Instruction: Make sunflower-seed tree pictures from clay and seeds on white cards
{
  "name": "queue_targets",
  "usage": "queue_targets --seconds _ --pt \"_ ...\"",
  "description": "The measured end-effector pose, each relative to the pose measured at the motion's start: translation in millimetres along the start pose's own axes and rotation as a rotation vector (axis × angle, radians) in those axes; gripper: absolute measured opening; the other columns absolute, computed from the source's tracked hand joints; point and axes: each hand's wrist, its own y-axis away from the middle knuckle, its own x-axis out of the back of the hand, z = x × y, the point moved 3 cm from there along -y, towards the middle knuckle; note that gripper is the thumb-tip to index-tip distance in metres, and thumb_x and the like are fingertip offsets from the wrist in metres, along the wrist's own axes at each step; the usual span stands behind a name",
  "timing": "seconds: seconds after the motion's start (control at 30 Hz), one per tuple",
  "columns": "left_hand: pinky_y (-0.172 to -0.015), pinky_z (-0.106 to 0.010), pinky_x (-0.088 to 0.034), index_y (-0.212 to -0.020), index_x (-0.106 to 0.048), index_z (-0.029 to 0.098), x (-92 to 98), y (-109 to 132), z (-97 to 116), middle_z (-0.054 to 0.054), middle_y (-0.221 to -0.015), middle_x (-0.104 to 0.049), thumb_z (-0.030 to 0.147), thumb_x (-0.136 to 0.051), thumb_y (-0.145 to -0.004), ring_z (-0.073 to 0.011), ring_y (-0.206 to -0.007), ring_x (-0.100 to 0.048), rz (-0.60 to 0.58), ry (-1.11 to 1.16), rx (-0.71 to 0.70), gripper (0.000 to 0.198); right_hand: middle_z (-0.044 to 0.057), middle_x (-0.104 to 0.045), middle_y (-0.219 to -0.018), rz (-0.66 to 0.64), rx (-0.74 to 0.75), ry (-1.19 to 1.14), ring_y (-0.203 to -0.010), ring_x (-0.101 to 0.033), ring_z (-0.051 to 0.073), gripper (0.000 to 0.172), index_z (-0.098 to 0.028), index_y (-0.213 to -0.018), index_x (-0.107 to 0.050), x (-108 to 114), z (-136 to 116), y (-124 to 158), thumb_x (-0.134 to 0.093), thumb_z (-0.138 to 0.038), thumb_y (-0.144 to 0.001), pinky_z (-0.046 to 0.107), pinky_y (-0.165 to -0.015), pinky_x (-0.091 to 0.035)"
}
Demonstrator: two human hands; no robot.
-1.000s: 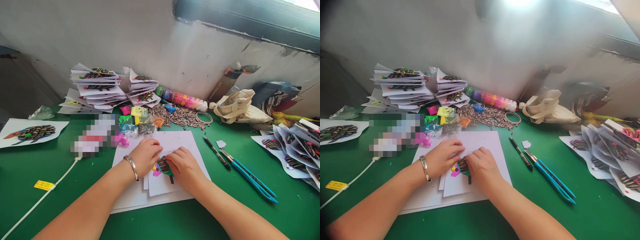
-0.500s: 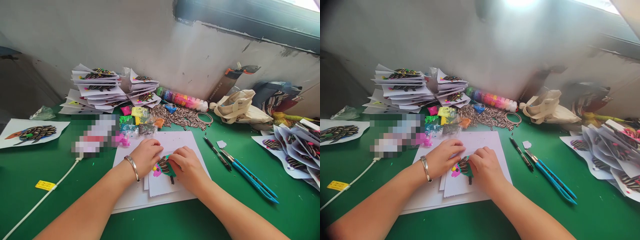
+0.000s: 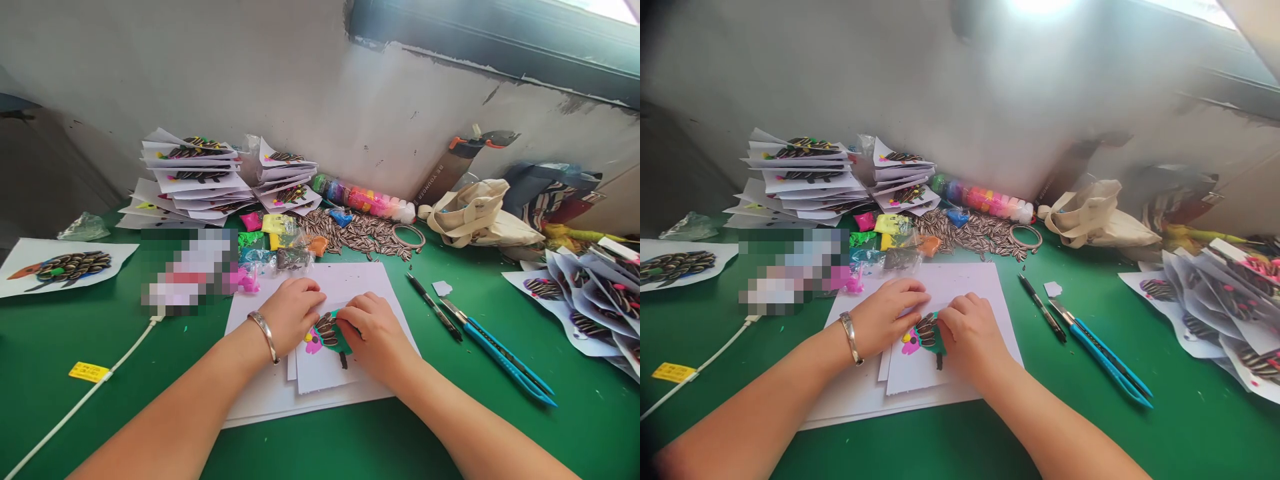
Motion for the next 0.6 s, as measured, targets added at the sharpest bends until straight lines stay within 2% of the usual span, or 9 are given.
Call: queue_targets --seconds 0.4,0.6 --pt "-0.099 -0.041 -0.041 -0.105 -0.067 0.016 1.3 -1.3 2.1 -0.009 -0.115 -0.059 0.011 -0.055 -0.083 -0.0253 -0.108 -0.051 -0.019 -0.005 0.008 0.026 0.003 -0.061 -0.075 -0.072 -0.019 0.028 -0.075 -0.047 0.017 0.016 -0.018 -0.075 -0.066 -1.0 -3.6 -1.4 -0.057 -0.007 -0.082 0.03 -0.07 -0.035" --pt "-0.098 -0.041 -0.042 -0.104 -0.067 0.016 1.3 -1.3 1.3 -0.009 -0.114 -0.059 0.011 -0.055 -0.082 -0.0254 -0.108 -0.052 -0.017 -0.013 0.001 0.025 0.004 -0.062 -0.075 -0.061 0.002 0.011 -0.076 -0.049 0.018 0.017 -0.018 -0.076 -0.067 -3.0 -2.9 0.3 -0.056 -0.009 -0.083 0.03 -0.071 -0.036"
